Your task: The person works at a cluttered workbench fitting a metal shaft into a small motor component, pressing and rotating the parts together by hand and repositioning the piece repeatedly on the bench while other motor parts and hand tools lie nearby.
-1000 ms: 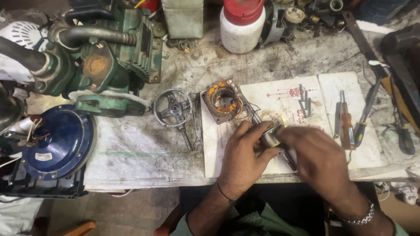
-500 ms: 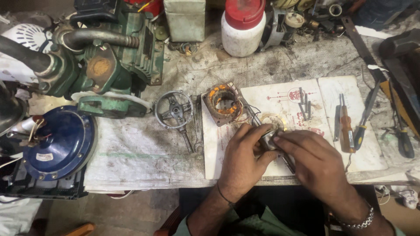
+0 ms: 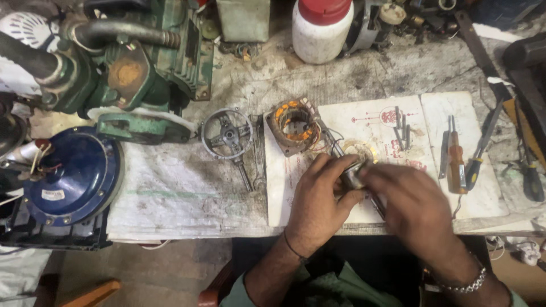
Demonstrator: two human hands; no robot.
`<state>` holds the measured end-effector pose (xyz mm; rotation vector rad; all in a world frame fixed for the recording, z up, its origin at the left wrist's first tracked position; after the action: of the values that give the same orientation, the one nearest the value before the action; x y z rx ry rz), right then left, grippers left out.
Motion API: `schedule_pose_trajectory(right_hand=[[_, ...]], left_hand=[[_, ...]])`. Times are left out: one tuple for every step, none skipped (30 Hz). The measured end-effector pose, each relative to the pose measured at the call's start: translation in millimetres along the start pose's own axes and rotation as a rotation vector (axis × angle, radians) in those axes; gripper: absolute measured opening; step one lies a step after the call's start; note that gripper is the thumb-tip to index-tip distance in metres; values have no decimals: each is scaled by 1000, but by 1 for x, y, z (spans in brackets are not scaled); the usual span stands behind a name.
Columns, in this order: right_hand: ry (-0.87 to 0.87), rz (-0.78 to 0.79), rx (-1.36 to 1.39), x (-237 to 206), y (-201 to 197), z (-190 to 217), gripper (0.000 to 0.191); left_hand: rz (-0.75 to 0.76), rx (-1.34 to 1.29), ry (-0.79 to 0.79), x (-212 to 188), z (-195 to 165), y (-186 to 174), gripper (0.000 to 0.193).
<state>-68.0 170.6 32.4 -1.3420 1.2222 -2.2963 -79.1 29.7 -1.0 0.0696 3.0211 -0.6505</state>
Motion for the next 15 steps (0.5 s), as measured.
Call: schedule_pose_trajectory(right_hand=[[48,25,-16,0,2,-3,41],[94,45,-38,-1,3,-7,41],[138,60,-61,-1,4,-11,41],[65,38,-64,1,2,-5,41],[-7,20,-61,3,1,1,42],[-78,7,-56,4,0,8,42],[-10,26,-64,3,1,3,42],[59,42,-75,2,3,-3,42],[127,55,-90,1,4,-8,42],[37,45,-79,3,3,-1,43],[-54,37,-67,4,3,7,43],[-146,29,-54,4,2,14,44],[-81,22,-74,3,2,8,42],[-11,15,-90,2,2,2,39],[58,7,-111,0,1,-4,37]], left_hand=[[1,-8,-14,-1,1,-1,58],[3,-15,-20,-1,1,-1,57],[3,-21,-21,0,1,-1,56],[-4,-6,-10,1,-1,-1,57],[-12,8,-6,1,-1,-2,57],[-20,20,-7,0,-1,-2,58],[-21,14,-11,-1,-1,-2,57],[-21,10,-9,-1,0,-1,57],[-21,6,-4,-1,0,-1,57],[-55,48,46,-2,-4,-3,57],[-90,89,96,-3,-7,-5,57],[-125,130,144,-4,-11,-6,58],[-94,83,102,-3,-7,-5,58],[-61,37,57,-2,-3,-2,58],[-25,-9,15,-1,1,0,59]])
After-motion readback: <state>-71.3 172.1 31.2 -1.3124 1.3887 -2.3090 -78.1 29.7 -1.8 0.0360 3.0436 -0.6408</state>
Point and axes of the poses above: each hand's wrist, its own x-axis towards the middle knuckle, its own y-axis out of the palm, z = x × y, the point moved 8 cm from there along x, towards the middle knuckle, and after that the axes turned 11 degrees about -y, right-handed, at the moved point
